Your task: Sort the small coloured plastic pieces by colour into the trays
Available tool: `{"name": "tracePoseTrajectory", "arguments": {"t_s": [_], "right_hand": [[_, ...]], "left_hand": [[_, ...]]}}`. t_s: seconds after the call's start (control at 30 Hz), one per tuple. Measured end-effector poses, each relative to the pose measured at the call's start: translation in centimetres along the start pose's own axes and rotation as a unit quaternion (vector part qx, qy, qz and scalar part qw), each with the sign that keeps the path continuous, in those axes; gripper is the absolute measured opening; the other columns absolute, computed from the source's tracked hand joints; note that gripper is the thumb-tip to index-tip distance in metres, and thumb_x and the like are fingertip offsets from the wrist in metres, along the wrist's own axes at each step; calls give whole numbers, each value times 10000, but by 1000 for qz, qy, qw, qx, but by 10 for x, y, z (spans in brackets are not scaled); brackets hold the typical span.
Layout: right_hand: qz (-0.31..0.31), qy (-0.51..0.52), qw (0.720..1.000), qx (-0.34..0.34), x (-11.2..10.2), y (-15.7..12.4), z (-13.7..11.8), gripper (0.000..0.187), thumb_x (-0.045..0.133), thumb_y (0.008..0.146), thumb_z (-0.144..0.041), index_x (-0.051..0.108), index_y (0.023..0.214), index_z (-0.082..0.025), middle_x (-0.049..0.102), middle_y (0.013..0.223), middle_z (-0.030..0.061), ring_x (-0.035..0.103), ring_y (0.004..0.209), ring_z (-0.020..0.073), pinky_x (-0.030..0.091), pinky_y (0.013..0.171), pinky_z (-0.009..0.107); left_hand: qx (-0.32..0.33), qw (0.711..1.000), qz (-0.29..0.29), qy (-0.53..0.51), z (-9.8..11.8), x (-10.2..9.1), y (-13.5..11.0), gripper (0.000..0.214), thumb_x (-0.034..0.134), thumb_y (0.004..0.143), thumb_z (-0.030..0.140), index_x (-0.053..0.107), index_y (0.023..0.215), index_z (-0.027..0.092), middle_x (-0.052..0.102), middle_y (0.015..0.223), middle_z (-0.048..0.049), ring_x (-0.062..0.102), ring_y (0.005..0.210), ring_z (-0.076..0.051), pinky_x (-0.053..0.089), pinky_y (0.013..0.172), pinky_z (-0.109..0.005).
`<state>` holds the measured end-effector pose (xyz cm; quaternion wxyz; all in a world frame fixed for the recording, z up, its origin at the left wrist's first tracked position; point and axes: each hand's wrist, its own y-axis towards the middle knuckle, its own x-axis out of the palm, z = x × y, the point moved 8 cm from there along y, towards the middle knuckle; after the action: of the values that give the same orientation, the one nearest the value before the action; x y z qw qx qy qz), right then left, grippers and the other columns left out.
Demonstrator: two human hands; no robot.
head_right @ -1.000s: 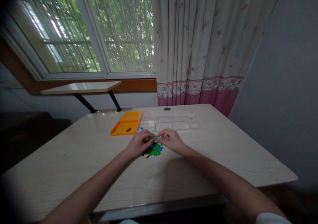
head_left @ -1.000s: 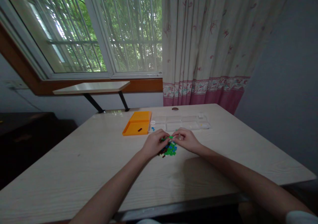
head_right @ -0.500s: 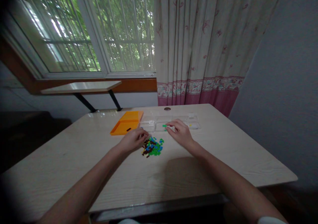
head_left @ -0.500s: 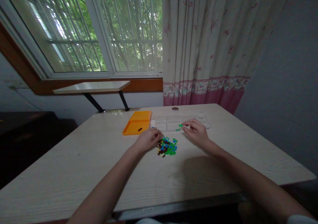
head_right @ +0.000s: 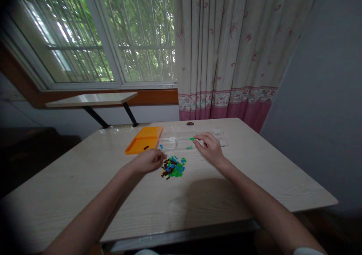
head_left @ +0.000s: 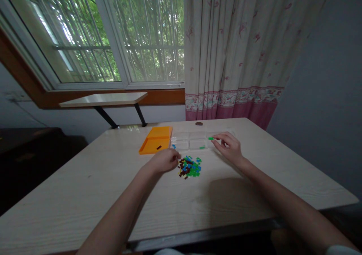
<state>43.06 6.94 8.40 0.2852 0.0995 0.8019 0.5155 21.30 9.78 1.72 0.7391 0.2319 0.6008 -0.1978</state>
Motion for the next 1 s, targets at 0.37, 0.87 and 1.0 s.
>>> {"name": "tracePoseTrajectory", "arguments": {"t_s": [0.37,0.87,1.0], "right_hand": [[-55,-9,996,64,13,-3,16,149,546,789,-296,640,861,-204,602,806,40,457,527,101,404,519,241],[-211,-92,967,109,68,-24,52,184,516,791,-219,634,929,-193,608,834,35,568,782,147,435,720,262],[-239,-45,966,89,67,-31,31,141,500,801,-203,630,856,-188,612,835,28,573,733,129,435,687,244]], "left_hand": [[13,999,6,-30,3,-2,0,212,481,716,204,670,813,196,661,811,-47,589,729,-158,404,631,-218],[18,999,-4,-42,4,1,0,223,445,723,171,663,770,184,656,762,-38,573,686,-140,382,599,-198],[17,998,-2,-56,6,0,-1,218,475,703,177,669,802,188,660,776,-37,576,687,-142,385,595,-198]]}}
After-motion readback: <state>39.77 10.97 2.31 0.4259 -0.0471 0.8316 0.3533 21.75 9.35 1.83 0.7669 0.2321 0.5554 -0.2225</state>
